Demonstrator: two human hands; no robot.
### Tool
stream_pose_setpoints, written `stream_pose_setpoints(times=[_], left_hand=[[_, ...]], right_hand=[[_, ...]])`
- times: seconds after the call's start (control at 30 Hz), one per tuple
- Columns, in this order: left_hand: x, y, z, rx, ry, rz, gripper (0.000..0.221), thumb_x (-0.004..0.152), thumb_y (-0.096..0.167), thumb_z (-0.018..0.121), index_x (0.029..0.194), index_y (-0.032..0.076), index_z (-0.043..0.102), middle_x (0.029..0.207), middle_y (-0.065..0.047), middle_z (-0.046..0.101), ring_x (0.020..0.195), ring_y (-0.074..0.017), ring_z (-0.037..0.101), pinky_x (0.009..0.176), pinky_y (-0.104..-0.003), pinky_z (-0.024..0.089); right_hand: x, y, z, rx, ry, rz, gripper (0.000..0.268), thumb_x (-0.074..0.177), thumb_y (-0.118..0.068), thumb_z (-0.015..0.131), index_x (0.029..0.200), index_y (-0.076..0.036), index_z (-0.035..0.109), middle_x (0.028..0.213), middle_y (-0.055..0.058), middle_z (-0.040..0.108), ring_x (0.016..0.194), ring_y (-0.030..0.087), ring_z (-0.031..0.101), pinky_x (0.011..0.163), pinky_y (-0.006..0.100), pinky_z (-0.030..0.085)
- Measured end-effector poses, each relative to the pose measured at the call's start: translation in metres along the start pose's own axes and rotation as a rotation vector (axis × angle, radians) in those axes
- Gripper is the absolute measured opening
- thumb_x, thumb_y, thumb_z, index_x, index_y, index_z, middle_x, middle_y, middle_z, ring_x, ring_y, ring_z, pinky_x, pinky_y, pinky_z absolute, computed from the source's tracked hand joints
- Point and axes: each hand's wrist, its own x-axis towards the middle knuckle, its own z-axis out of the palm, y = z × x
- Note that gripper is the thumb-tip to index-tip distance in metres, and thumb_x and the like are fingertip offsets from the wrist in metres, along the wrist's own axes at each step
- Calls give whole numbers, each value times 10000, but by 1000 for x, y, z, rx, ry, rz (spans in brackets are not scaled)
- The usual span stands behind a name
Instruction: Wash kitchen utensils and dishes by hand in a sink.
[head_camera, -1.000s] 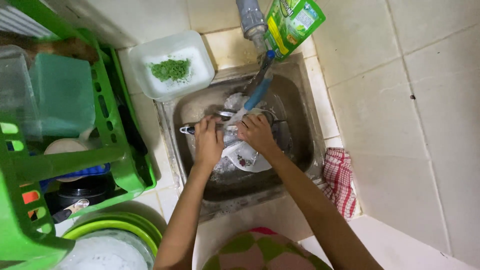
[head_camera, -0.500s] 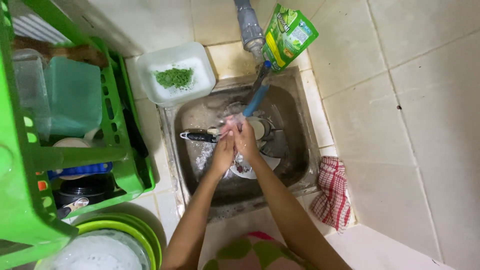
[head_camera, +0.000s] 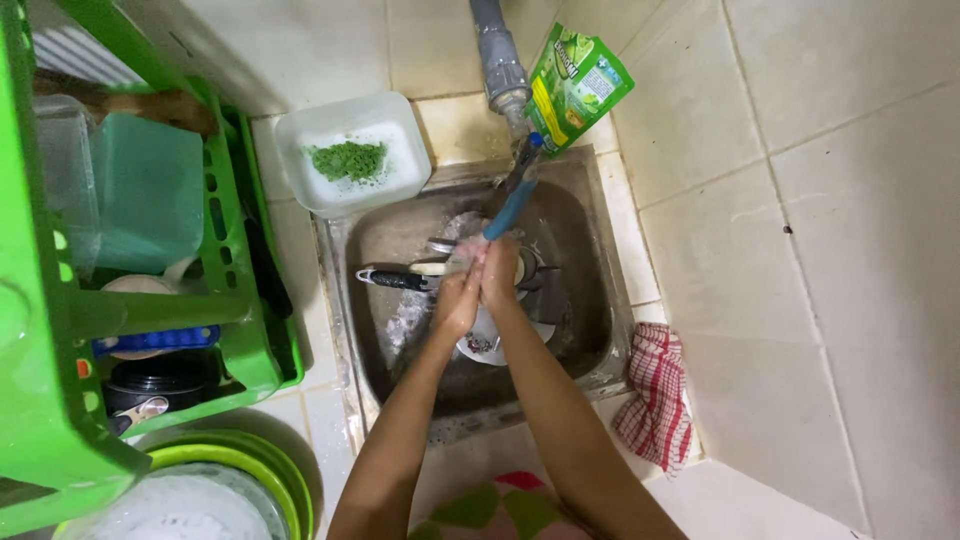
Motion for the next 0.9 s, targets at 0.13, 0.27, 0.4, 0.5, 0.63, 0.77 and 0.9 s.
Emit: stream_pose_setpoints(times=[0.13,0.27,0.4,0.5,0.63,0.77,0.9], left_hand=[[6,3,12,-351,36,-231,490,1126,360,384,1042,-29,669,776,-157,566,681,-235,545,625,-458,446],[-17,65,-7,-215,229,92,554,1102,412,307,1133,-9,665,934,-254,709,855,-352,703,771,-458,535],[-24,113,-29,380,65,-325,704,1122,509,295,957,-6,746,1011,-331,673,978,-513,638,891,-569,465],[5,57,-9,297,183,-275,623,1048,486,383,969,-29,725,996,-341,697,944,-521,665,843,-593,509],[-3,25,-2,103,71,-153,773,1178,452,231,882,-139,631,853,-323,668,718,-480,711,718,-608,521],[9,-11,6,263,127,349,582,1183,396,309,1240,-86,630,990,-335,676,856,-461,674,703,-539,542],[-18,49,-14,45,70,-28,495,1122,350,290,1211,-33,591,852,-276,712,711,-375,727,637,-515,557]], right_hand=[[-11,-41,19,205,-62,142,268,1049,-245,566,870,-50,608,813,86,653,767,201,664,814,355,590],[-34,-68,28,-52,-72,104,160,1011,-183,548,1002,-27,580,901,112,702,840,194,700,777,318,568],[-39,-74,37,26,20,55,242,1046,-166,544,1152,36,625,935,130,721,846,199,699,749,304,562],[-65,-138,73,260,9,231,256,969,-112,535,1189,-6,610,1041,68,758,937,134,737,832,242,583],[-48,-72,27,162,-9,237,175,1018,-81,624,1094,67,572,971,113,687,807,158,623,699,278,482],[-54,-119,60,54,76,218,239,1060,-211,604,993,18,591,861,88,657,689,137,613,612,281,494],[-61,-136,69,-42,50,174,184,1023,-154,667,915,-5,660,801,72,692,668,103,640,627,281,518]])
